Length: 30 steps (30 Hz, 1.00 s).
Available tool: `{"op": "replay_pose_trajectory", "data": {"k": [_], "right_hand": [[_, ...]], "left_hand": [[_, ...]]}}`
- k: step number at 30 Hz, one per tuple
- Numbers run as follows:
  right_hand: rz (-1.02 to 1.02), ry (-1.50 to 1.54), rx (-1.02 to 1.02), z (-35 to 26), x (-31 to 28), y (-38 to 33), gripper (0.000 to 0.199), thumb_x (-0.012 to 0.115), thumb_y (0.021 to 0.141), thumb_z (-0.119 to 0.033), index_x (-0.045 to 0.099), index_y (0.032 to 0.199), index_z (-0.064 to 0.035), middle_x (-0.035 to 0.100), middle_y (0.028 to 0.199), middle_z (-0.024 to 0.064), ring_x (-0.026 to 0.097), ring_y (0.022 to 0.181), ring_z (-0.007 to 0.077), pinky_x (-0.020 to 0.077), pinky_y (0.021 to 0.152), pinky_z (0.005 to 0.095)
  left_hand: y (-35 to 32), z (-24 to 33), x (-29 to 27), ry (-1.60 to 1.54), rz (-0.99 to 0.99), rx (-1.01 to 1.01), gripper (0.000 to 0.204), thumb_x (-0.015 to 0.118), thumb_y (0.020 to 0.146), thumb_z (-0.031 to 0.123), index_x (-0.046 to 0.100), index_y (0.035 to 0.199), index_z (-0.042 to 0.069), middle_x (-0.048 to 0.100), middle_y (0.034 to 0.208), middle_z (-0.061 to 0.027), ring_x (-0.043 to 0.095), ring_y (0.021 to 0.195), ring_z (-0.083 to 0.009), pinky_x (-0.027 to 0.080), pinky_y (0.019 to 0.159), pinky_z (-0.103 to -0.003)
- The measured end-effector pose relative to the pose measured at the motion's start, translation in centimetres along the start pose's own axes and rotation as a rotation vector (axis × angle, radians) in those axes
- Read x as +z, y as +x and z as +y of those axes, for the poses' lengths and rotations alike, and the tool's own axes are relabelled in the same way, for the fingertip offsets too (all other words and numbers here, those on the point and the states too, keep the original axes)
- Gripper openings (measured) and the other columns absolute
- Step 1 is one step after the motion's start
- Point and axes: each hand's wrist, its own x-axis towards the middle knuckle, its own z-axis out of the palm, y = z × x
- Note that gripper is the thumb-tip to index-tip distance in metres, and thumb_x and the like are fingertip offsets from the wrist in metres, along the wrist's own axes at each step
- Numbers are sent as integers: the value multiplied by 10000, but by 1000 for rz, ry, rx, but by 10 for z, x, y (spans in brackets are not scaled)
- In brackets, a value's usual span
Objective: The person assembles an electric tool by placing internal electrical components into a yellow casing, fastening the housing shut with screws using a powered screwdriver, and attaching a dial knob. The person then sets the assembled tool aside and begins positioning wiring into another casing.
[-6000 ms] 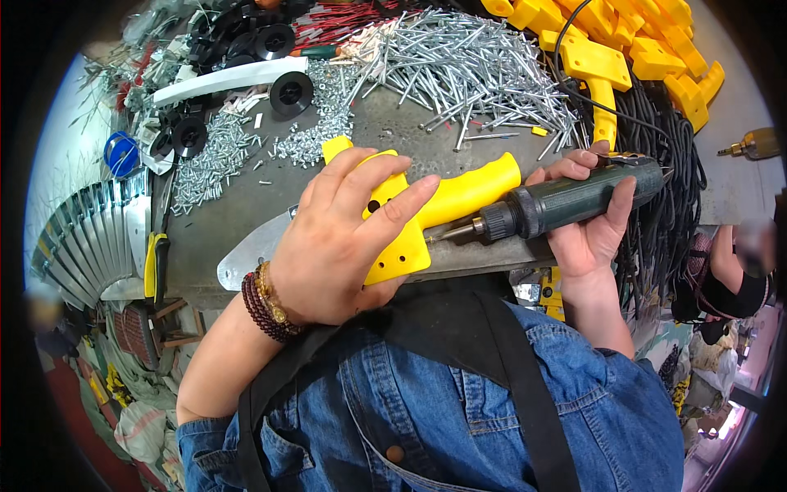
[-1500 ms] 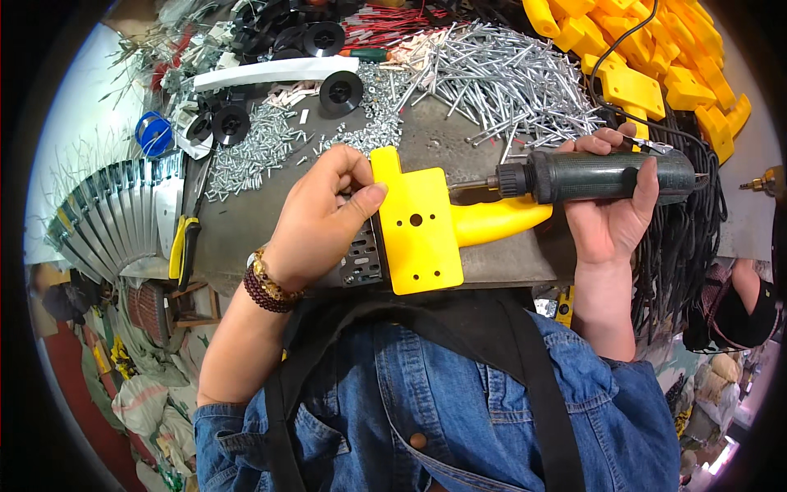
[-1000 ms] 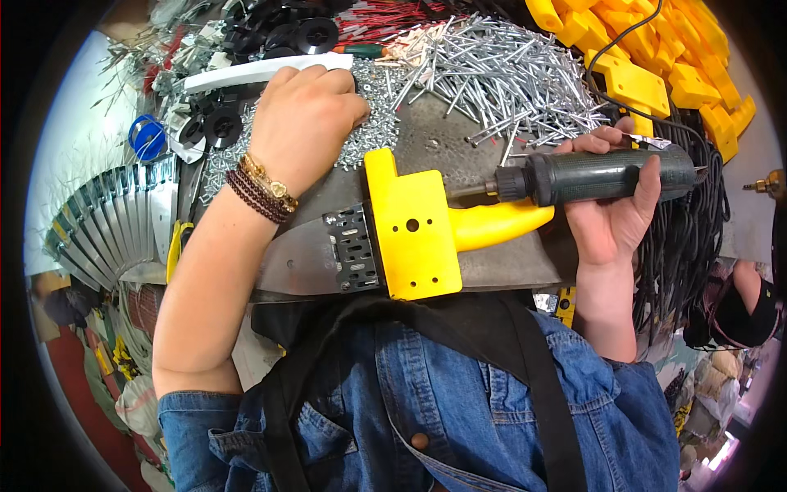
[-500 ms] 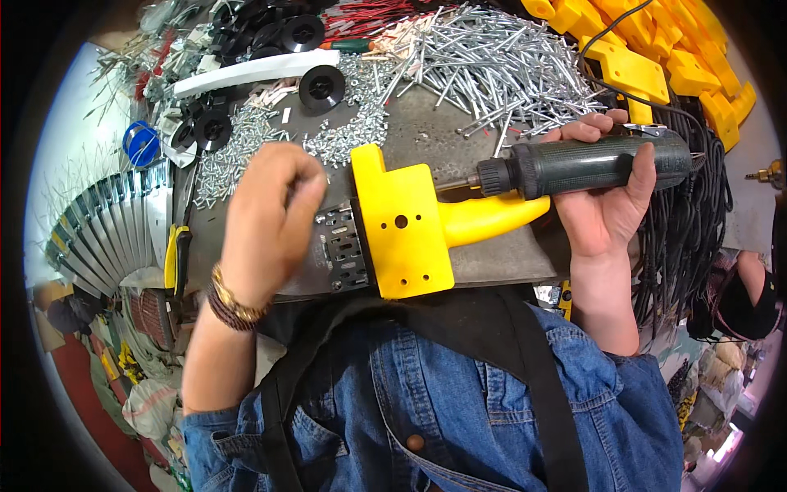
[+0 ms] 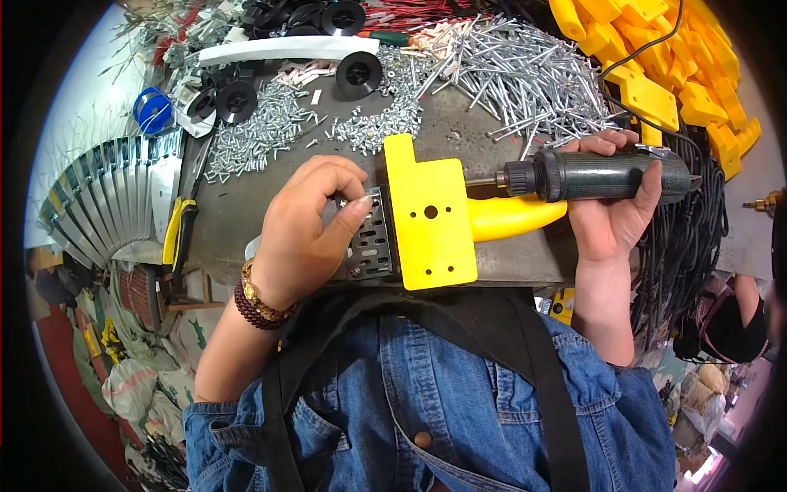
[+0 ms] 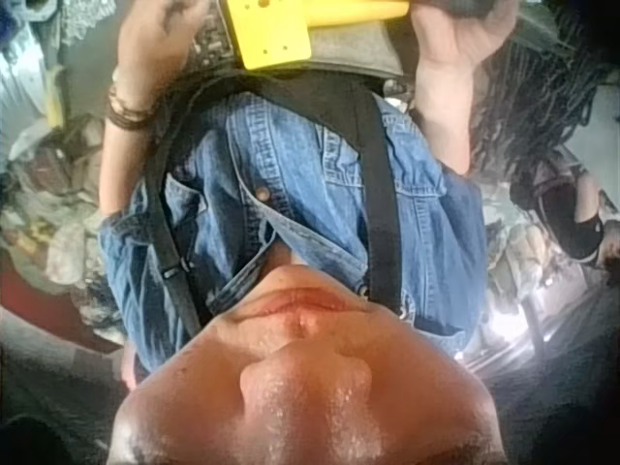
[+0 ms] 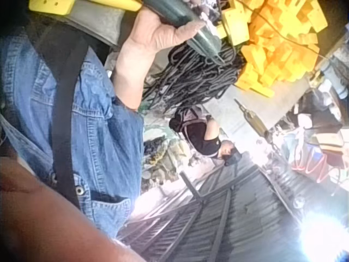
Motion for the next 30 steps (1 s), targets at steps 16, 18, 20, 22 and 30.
{"op": "replay_pose_trajectory", "data": {"k": [16, 18, 20, 22, 30], "right_hand": [[-74, -39, -23, 2, -8, 4, 480, 860, 763, -261, 568, 1133, -174, 569, 1061, -15, 573, 1031, 168, 316, 1145, 511], [-77, -41, -22, 2, -8, 4, 481, 862, 761, -260, 568, 1132, -175, 571, 1055, -16, 572, 1031, 167, 315, 1145, 510], [-80, -42, -19, 2, -8, 5, 483, 864, 759, -260, 567, 1131, -176, 572, 1050, -18, 572, 1031, 165, 315, 1145, 508], [-75, -48, -16, 3, -8, 5, 484, 865, 759, -257, 567, 1132, -177, 572, 1050, -18, 571, 1029, 164, 313, 1145, 507], [-72, -41, -15, 5, -8, 5, 486, 863, 761, -245, 567, 1139, -170, 564, 1067, -11, 566, 1034, 165, 309, 1149, 504]], "left_hand": [[2, 2, 6, 6, 24, -1, 158, 663, 798, -36, 594, 934, 2, 648, 1037, -131, 620, 993, -259, 473, 900, -333], [2, 2, 6, -1, 19, 4, 163, 664, 794, -43, 597, 935, 1, 651, 1030, -130, 623, 990, -259, 475, 900, -334], [3, 1, 6, -7, 16, 9, 168, 665, 790, -50, 600, 937, 0, 653, 1022, -129, 626, 987, -259, 477, 900, -334], [4, 1, 7, 30, 61, 59, 162, 705, 784, -26, 619, 916, 10, 670, 975, -114, 656, 918, -290, 514, 810, -353], [4, -1, 8, 0, 83, 102, 170, 702, 779, -54, 624, 913, 12, 674, 950, -110, 659, 897, -285, 518, 787, -348]]}}
